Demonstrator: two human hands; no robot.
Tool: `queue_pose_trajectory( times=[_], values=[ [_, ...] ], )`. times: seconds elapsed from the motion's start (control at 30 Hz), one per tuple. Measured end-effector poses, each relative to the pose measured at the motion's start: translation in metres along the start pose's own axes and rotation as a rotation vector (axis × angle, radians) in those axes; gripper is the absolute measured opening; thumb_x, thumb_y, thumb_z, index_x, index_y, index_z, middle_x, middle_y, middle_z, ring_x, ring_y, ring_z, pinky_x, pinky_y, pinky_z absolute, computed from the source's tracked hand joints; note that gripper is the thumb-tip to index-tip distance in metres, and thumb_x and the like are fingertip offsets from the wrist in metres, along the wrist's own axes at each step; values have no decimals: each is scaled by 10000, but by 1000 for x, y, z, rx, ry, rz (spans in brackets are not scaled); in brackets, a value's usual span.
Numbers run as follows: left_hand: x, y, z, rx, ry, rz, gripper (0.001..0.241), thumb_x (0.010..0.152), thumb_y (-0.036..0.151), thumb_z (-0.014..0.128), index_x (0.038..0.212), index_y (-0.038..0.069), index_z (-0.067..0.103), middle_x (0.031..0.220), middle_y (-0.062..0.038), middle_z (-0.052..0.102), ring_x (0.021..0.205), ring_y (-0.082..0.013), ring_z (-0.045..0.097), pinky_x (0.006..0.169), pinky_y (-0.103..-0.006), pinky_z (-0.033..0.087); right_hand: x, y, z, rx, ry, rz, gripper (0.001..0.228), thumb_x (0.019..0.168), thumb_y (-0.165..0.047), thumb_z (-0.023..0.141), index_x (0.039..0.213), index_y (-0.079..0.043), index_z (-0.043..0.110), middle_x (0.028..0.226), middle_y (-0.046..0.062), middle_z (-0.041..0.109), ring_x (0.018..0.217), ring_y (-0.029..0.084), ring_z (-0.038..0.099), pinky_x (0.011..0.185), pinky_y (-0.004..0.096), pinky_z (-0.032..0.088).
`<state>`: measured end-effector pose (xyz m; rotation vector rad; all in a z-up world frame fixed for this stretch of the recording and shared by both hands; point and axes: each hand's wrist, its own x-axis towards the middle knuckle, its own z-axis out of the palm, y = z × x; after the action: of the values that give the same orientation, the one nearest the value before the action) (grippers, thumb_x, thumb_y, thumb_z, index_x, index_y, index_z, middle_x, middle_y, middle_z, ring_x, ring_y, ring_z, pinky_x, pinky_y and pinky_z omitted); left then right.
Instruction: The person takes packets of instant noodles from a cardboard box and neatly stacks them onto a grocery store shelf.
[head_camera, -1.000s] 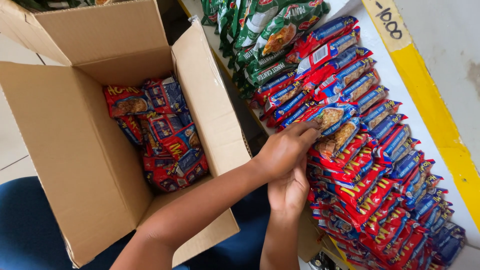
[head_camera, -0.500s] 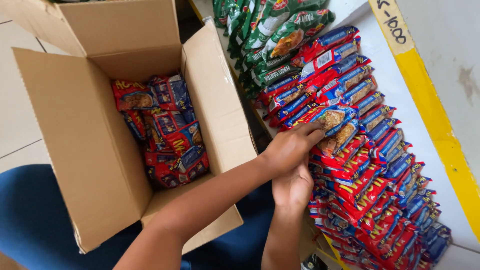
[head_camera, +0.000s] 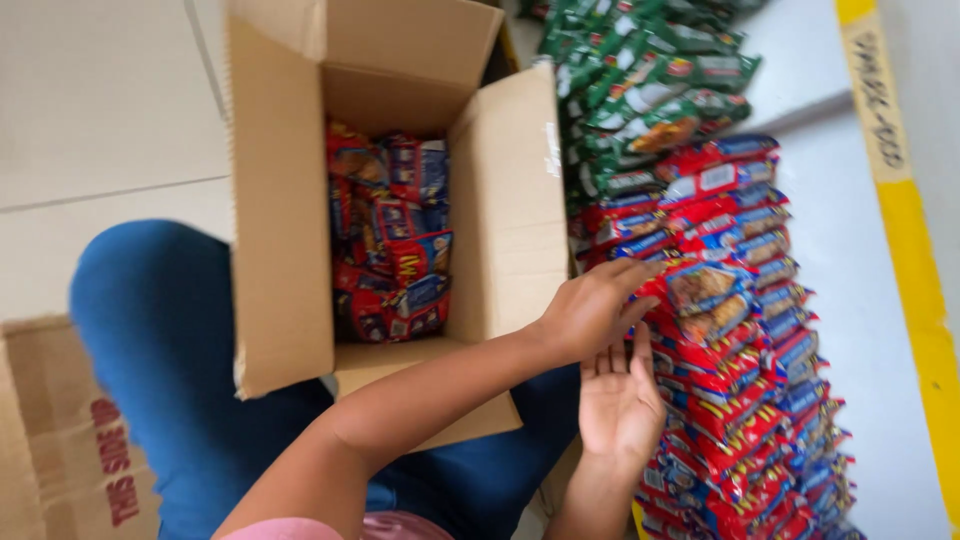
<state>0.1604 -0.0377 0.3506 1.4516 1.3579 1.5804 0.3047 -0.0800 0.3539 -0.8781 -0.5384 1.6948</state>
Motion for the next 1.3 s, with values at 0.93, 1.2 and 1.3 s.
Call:
queue_pose_trajectory(
  times=[0.93, 1.2, 1.3],
  values=[
    [-13, -269, -120, -61, 1159, -675, 592, 957, 38, 465, 1546, 15, 411, 1560, -300, 427, 1447, -448, 393, 1193, -464, 298, 300, 328, 43, -878, -344, 620, 467, 1001, -117, 536, 1461, -38, 517, 1401, 186, 610, 1272, 329, 614, 1062, 449, 517],
    [-19, -241, -137, 96, 1074, -563, 661, 943, 37, 451, 1591, -12, 332, 1617, -288, 370, 1509, -430, 343, 1247, -443, 241, 382, 413, -53, -1727, -895, -76, 299, 944, -197, 634, 1170, -89, 798, 1303, 173, 709, 1187, 265, 636, 991, 332, 481],
    [-24, -254, -139, 93, 1045, -644, 631, 960, 25, 457, 1575, -32, 330, 1607, -303, 366, 1500, -439, 336, 1246, -448, 231, 343, 414, -11, -1581, -498, 113, 326, 907, -303, 681, 1096, -51, 764, 1104, 214, 782, 1014, 281, 732, 862, 366, 546]
  ],
)
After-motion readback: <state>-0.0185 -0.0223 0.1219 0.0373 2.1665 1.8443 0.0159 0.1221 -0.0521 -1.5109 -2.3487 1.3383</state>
